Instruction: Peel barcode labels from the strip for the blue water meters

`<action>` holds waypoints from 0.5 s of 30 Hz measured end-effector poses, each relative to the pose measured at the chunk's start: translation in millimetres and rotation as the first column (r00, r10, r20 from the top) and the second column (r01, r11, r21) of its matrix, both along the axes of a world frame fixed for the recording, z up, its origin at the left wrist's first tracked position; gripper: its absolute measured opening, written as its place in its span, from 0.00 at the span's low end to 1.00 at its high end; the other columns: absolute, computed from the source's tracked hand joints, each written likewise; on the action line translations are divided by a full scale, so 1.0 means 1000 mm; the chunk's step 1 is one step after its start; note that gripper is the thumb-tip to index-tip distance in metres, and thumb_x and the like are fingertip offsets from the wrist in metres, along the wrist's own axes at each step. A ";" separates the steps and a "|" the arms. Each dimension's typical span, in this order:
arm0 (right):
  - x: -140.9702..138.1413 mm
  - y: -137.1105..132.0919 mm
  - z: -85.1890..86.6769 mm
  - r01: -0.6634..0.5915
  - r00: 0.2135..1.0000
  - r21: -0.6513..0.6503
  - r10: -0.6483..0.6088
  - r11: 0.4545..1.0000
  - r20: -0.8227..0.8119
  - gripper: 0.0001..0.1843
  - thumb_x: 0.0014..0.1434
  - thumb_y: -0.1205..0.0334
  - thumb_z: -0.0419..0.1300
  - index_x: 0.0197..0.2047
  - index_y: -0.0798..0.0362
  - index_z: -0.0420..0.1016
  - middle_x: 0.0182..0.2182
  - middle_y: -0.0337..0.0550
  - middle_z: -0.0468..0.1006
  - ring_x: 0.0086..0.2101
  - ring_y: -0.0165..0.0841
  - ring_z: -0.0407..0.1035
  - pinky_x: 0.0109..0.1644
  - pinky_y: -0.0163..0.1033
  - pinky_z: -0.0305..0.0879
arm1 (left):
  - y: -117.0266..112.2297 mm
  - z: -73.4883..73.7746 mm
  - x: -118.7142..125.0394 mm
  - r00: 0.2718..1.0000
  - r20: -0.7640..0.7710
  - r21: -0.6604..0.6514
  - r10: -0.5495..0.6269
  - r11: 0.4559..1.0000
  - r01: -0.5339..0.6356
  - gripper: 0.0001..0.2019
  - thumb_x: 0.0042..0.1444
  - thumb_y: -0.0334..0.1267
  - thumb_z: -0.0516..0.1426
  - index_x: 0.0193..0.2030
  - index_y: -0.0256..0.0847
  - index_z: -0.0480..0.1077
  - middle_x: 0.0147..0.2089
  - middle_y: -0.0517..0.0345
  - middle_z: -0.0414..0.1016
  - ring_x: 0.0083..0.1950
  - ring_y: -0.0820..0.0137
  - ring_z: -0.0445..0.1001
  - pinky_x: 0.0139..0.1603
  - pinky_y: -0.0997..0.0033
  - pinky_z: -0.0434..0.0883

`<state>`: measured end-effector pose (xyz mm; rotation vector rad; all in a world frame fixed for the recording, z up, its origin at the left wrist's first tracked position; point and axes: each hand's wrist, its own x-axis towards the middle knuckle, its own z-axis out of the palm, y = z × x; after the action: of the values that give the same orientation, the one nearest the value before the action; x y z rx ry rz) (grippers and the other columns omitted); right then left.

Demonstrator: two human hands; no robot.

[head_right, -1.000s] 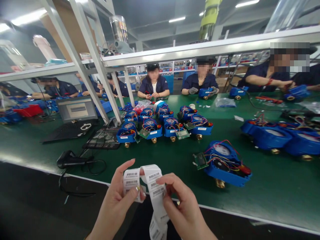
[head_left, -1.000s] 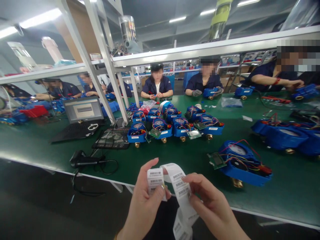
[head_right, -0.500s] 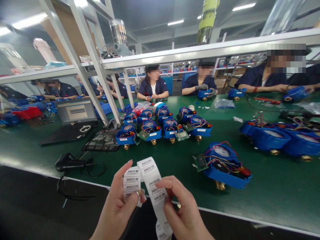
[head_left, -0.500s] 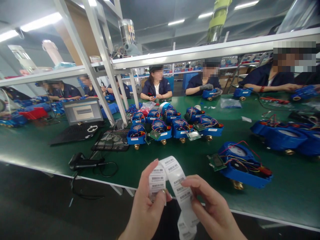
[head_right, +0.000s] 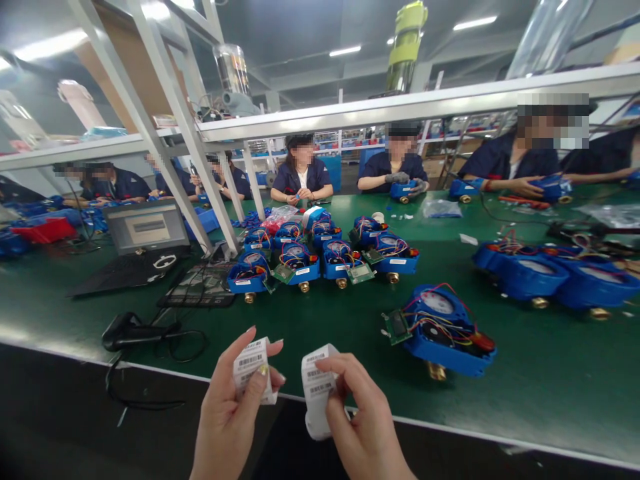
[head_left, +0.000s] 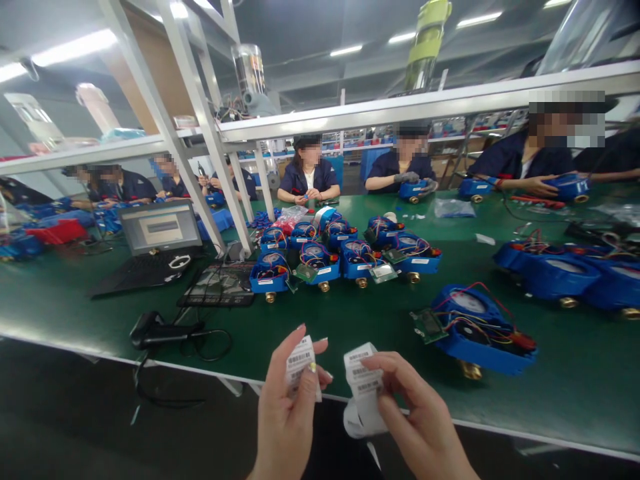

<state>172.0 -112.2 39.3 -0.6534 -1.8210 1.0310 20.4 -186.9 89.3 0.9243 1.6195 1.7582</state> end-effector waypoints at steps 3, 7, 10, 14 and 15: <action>-0.002 0.000 -0.001 -0.024 1.000 -0.010 0.024 1.000 -0.005 0.16 0.60 0.71 0.49 0.48 0.48 0.70 0.43 0.43 0.70 0.34 0.31 0.68 0.32 0.30 0.66 | 0.000 -0.002 -0.001 1.000 0.015 -0.014 -0.023 1.000 0.023 0.16 0.62 0.37 0.53 0.56 0.49 0.64 0.49 0.57 0.77 0.36 0.72 0.75 0.41 0.71 0.73; -0.008 0.002 0.004 0.021 0.999 0.014 -0.021 1.000 -0.042 0.13 0.62 0.70 0.49 0.44 0.48 0.72 0.40 0.42 0.70 0.36 0.32 0.68 0.33 0.30 0.65 | -0.001 -0.006 0.001 0.995 0.013 -0.008 -0.098 0.995 0.098 0.19 0.62 0.38 0.54 0.60 0.50 0.60 0.48 0.56 0.77 0.34 0.72 0.75 0.40 0.71 0.73; -0.015 0.002 0.012 0.094 0.992 -0.007 -0.094 0.996 -0.087 0.13 0.64 0.69 0.49 0.40 0.47 0.73 0.40 0.40 0.69 0.35 0.29 0.68 0.32 0.29 0.65 | -0.003 -0.010 0.006 0.988 0.026 0.013 -0.151 0.988 0.151 0.20 0.62 0.37 0.54 0.60 0.52 0.59 0.53 0.56 0.75 0.32 0.73 0.74 0.38 0.72 0.73; -0.024 0.000 0.020 0.143 0.981 0.066 -0.132 0.988 -0.140 0.10 0.62 0.68 0.54 0.43 0.45 0.73 0.41 0.40 0.68 0.39 0.30 0.68 0.38 0.29 0.67 | -0.004 -0.020 0.009 0.988 -0.006 0.012 -0.155 0.988 0.155 0.20 0.61 0.36 0.54 0.60 0.53 0.61 0.55 0.56 0.73 0.36 0.73 0.75 0.40 0.75 0.75; -0.026 0.000 0.021 0.157 0.980 0.096 -0.143 0.983 -0.138 0.10 0.61 0.68 0.56 0.43 0.45 0.73 0.42 0.40 0.67 0.40 0.30 0.67 0.40 0.29 0.67 | -0.004 -0.023 0.009 0.988 -0.052 0.001 -0.146 0.989 0.146 0.20 0.61 0.37 0.53 0.60 0.52 0.61 0.55 0.56 0.72 0.39 0.72 0.75 0.40 0.75 0.75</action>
<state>145.7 -111.9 60.5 -0.6339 -1.6739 0.8504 29.2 -190.6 66.1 1.0706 1.5388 1.6511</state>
